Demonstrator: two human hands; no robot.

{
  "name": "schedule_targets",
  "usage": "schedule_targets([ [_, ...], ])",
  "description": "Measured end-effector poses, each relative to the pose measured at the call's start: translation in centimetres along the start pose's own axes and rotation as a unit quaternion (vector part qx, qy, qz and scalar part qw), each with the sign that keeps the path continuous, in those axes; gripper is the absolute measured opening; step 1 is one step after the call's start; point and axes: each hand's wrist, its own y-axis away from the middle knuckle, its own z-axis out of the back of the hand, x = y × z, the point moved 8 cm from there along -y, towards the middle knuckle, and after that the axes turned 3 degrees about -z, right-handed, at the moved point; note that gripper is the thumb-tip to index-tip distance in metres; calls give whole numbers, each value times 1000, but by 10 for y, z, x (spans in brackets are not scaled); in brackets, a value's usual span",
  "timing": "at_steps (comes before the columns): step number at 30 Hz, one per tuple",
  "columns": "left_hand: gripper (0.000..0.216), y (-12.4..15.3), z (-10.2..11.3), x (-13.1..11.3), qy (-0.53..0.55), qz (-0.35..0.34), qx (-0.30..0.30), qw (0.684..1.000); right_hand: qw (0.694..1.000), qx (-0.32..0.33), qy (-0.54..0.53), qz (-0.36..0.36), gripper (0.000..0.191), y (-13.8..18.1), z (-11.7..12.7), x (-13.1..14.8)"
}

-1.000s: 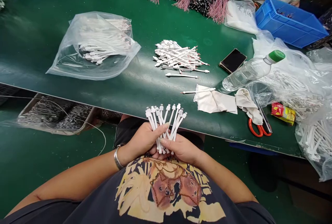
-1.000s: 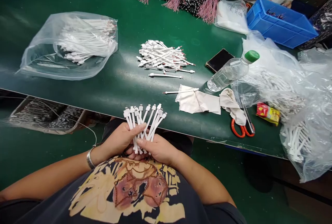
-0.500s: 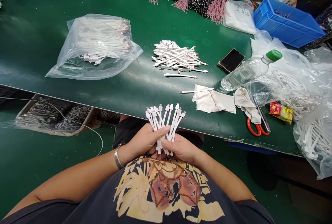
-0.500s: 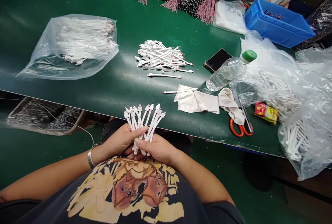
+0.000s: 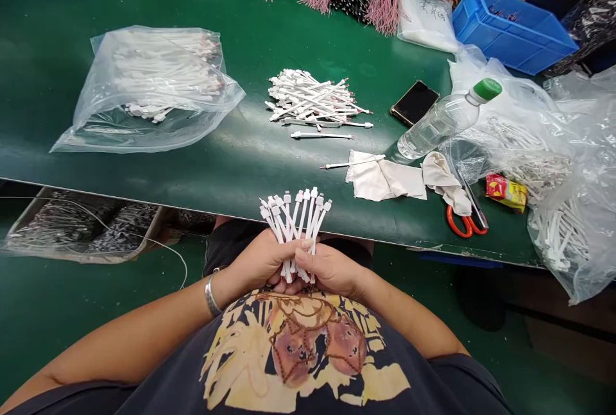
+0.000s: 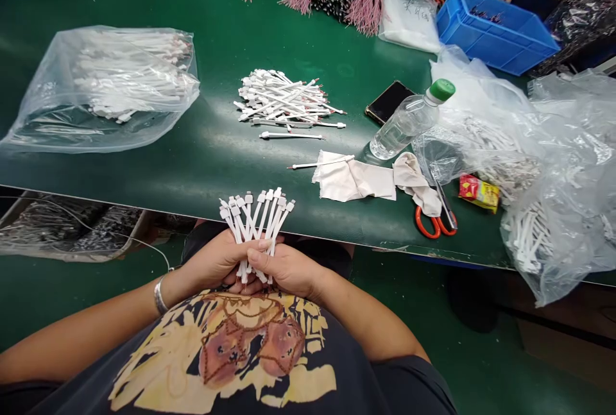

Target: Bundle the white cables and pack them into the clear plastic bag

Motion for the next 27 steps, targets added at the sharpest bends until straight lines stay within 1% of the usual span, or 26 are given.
schedule_targets([
  [7, 32, 4, 5, 2, -8, -15, -45, 999, 999, -39, 33, -7, 57, 5, 2, 2],
  [11, 36, 4, 6, 2, -7, -14, -53, 998, 999, -34, 33, -3, 58, 5, 1, 2],
  [14, 38, 6, 5, -2, 4, -13, -51, 999, 1000, -19, 23, -1, 59, 4, -1, 3],
  [18, 42, 9, 0, -7, 24, -17, -32, 999, 1000, 11, 9, 24, 58, 5, -3, 7],
  [20, 43, 10, 1, -8, 17, -25, -32, 999, 999, 25, 1, 33, 58, 5, -5, 7],
  [23, 43, 9, 6, -6, -1, -30, -43, 999, 999, 31, -13, 36, 56, 6, -6, 8],
  [27, 45, 8, 7, 3, 11, -20, -15, 1000, 999, 26, -34, 30, 57, 5, -7, 9],
])
